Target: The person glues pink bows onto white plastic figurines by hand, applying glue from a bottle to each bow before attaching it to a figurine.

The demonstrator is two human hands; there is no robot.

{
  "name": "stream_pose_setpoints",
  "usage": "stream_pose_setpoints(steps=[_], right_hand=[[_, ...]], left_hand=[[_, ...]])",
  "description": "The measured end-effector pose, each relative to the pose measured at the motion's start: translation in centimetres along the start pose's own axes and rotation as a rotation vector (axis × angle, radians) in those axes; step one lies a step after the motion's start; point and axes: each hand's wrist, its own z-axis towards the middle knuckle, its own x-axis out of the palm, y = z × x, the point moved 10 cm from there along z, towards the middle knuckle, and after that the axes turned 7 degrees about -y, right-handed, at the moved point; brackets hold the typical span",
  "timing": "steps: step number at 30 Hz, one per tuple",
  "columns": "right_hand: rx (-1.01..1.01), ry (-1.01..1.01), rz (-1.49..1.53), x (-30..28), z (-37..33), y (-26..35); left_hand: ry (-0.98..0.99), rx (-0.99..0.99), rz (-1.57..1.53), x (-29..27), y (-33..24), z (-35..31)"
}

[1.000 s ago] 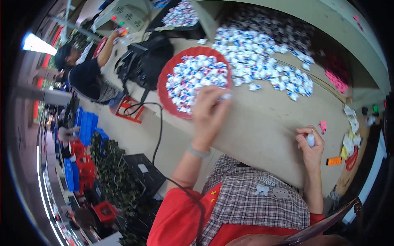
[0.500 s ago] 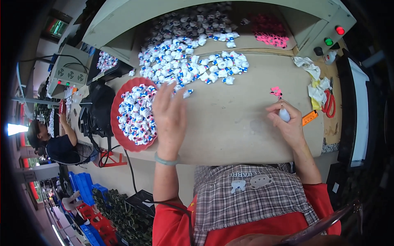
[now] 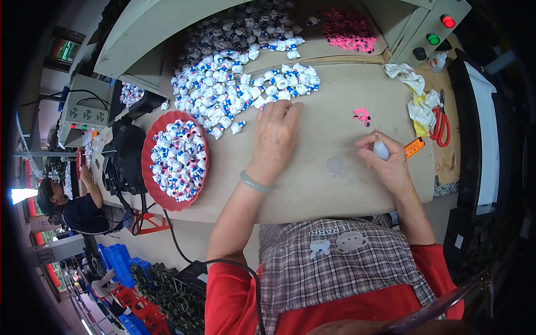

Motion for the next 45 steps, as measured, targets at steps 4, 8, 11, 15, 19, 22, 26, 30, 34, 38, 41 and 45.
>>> stream_pose_setpoints(steps=[4, 8, 11, 15, 19, 22, 26, 30, 34, 38, 41, 45], right_hand=[[0.052, 0.058, 0.088, 1.1, -0.1, -0.1], [0.090, 0.120, 0.256, 1.4, -0.3, 0.1], [0.016, 0.225, 0.177, 2.6, -0.6, 1.2], [-0.110, 0.188, 0.162, 2.9, -0.5, 3.1], [-0.129, 0.053, 0.312, 2.3, -0.7, 3.6], [-0.150, -0.048, 0.325, 2.0, -1.0, 4.0], [-0.264, -0.107, 0.217, 1.4, -1.8, 4.9], [-0.400, -0.133, 0.132, 1.3, -2.4, 5.6], [-0.462, -0.145, 0.059, 1.5, -2.7, 6.0], [-0.497, -0.154, 0.001, 1.6, -2.8, 6.2], [-0.504, -0.160, -0.019, 1.6, -2.8, 6.3], [-0.511, -0.171, -0.056, 1.6, -2.8, 6.3]], left_hand=[[0.033, -0.146, -0.319, -0.9, 0.0, -1.6], [0.108, -0.911, -1.395, 1.7, 1.4, -6.6], [0.082, -1.027, -1.637, 1.7, 0.3, -8.4], [0.044, -0.980, -1.607, 1.3, -0.2, -9.0], [0.029, -0.943, -1.583, 1.4, -0.5, -9.5], [0.006, -0.917, -1.537, 0.9, -0.6, -9.4], [-0.008, -0.896, -1.519, 0.8, -0.7, -9.4], [0.018, -0.872, -1.543, 0.9, -1.0, -9.4], [0.020, -0.866, -1.550, 1.1, -1.1, -9.5], [0.034, -0.884, -1.534, 1.3, -1.2, -9.7], [0.039, -0.887, -1.530, 1.3, -1.2, -9.7], [0.040, -0.894, -1.525, 1.4, -1.1, -9.7]])
